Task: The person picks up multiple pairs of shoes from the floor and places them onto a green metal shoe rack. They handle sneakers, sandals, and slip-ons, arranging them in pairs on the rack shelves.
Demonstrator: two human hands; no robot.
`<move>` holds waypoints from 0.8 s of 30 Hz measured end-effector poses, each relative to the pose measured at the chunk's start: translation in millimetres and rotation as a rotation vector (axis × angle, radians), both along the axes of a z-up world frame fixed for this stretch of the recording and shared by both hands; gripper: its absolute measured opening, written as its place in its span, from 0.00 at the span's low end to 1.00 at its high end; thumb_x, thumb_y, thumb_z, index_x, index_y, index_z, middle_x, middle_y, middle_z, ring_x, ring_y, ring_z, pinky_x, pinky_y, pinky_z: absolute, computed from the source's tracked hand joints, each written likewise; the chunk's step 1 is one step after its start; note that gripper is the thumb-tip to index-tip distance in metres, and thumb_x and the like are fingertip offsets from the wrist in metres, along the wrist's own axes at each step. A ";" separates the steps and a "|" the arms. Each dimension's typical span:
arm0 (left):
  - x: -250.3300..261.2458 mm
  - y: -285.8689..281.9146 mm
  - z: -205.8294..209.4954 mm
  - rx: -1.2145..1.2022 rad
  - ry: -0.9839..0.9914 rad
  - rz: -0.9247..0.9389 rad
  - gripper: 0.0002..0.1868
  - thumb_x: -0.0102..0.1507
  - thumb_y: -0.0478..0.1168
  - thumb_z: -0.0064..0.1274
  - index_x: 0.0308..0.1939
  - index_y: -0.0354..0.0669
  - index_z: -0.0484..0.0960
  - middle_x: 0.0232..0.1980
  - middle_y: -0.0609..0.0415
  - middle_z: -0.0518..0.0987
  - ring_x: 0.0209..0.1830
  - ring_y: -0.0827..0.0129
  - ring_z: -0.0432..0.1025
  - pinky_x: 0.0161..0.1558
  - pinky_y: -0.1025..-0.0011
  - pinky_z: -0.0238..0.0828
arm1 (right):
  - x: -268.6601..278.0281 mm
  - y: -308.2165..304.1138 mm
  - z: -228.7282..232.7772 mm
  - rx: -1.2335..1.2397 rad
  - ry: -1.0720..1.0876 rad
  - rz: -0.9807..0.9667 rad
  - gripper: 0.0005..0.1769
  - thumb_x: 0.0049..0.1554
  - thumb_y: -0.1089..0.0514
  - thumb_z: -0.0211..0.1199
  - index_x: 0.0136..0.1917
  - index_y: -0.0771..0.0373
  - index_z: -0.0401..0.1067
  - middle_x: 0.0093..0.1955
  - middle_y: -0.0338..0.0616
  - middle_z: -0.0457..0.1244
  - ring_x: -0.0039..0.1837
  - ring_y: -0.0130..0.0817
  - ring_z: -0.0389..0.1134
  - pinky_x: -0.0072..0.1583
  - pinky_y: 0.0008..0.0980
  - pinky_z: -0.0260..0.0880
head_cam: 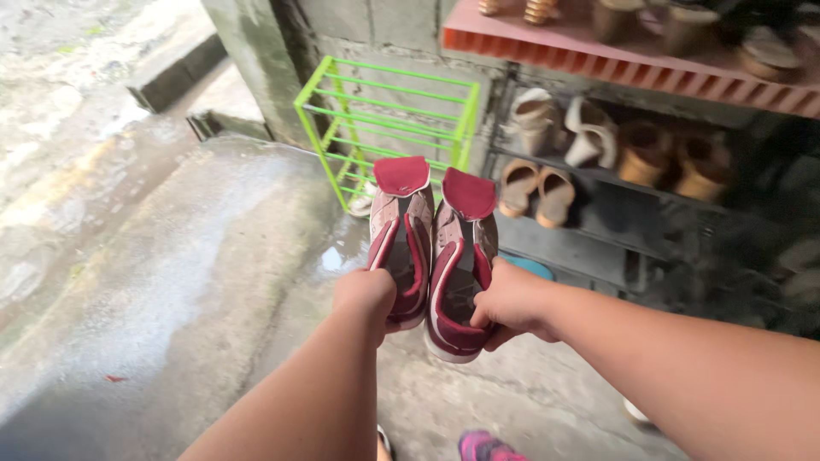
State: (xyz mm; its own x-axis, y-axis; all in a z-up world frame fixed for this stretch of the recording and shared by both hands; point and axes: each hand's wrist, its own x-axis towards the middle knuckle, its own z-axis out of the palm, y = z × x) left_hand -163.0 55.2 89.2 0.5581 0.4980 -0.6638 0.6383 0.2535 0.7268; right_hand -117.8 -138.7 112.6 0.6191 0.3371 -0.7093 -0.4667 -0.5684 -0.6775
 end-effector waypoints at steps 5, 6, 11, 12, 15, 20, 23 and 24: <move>25.4 74.6 1.1 -0.059 -0.034 0.021 0.24 0.60 0.27 0.38 0.57 0.37 0.80 0.54 0.41 0.81 0.46 0.49 0.80 0.40 0.45 0.84 | 25.7 75.0 -5.6 0.010 0.027 -0.024 0.32 0.49 0.72 0.64 0.64 0.62 0.57 0.52 0.53 0.67 0.47 0.48 0.75 0.45 0.45 0.82; 28.9 89.9 0.3 -0.110 -0.050 0.026 0.24 0.59 0.26 0.37 0.57 0.37 0.79 0.54 0.40 0.81 0.46 0.48 0.80 0.40 0.44 0.83 | 29.0 89.8 -7.0 0.023 0.028 -0.014 0.32 0.48 0.72 0.65 0.64 0.60 0.58 0.52 0.52 0.67 0.47 0.46 0.75 0.45 0.45 0.81; 67.9 160.1 -0.1 0.033 -0.021 -0.043 0.23 0.62 0.31 0.39 0.58 0.40 0.81 0.54 0.44 0.81 0.46 0.52 0.81 0.39 0.49 0.83 | 58.0 155.7 -11.2 0.053 0.017 -0.045 0.31 0.46 0.73 0.65 0.61 0.59 0.63 0.50 0.49 0.68 0.46 0.44 0.74 0.44 0.45 0.80; 74.7 171.9 -0.5 0.048 -0.023 -0.047 0.23 0.62 0.31 0.38 0.58 0.41 0.81 0.54 0.44 0.81 0.46 0.51 0.81 0.38 0.49 0.83 | 63.8 167.2 -12.1 0.071 0.014 -0.038 0.31 0.45 0.73 0.65 0.61 0.59 0.65 0.49 0.49 0.69 0.46 0.43 0.74 0.43 0.45 0.80; 92.8 199.0 -2.3 0.013 -0.028 -0.045 0.23 0.61 0.29 0.39 0.57 0.41 0.81 0.54 0.44 0.81 0.45 0.51 0.80 0.38 0.48 0.84 | 82.2 195.3 -12.3 0.090 0.003 -0.021 0.30 0.45 0.72 0.65 0.61 0.59 0.66 0.49 0.48 0.69 0.45 0.42 0.74 0.43 0.44 0.80; 131.6 225.0 -5.6 -0.126 -0.092 0.021 0.22 0.61 0.27 0.37 0.56 0.35 0.79 0.52 0.39 0.81 0.43 0.46 0.81 0.37 0.48 0.85 | 124.9 222.0 -10.9 0.045 -0.006 -0.030 0.34 0.45 0.73 0.66 0.63 0.59 0.62 0.53 0.47 0.67 0.48 0.42 0.75 0.44 0.45 0.81; 161.7 229.3 -11.8 -0.095 -0.077 0.004 0.22 0.61 0.28 0.38 0.56 0.36 0.81 0.51 0.41 0.82 0.43 0.49 0.81 0.37 0.50 0.84 | 159.4 226.1 -16.5 0.043 0.004 -0.034 0.34 0.47 0.71 0.66 0.64 0.55 0.60 0.53 0.45 0.68 0.48 0.43 0.74 0.44 0.44 0.81; 173.2 228.7 -14.4 -0.076 -0.073 -0.002 0.22 0.61 0.28 0.39 0.56 0.37 0.81 0.51 0.42 0.82 0.43 0.51 0.81 0.37 0.50 0.84 | 173.3 226.2 -19.1 0.043 0.002 -0.041 0.35 0.46 0.72 0.67 0.65 0.56 0.60 0.52 0.45 0.67 0.48 0.43 0.74 0.44 0.45 0.80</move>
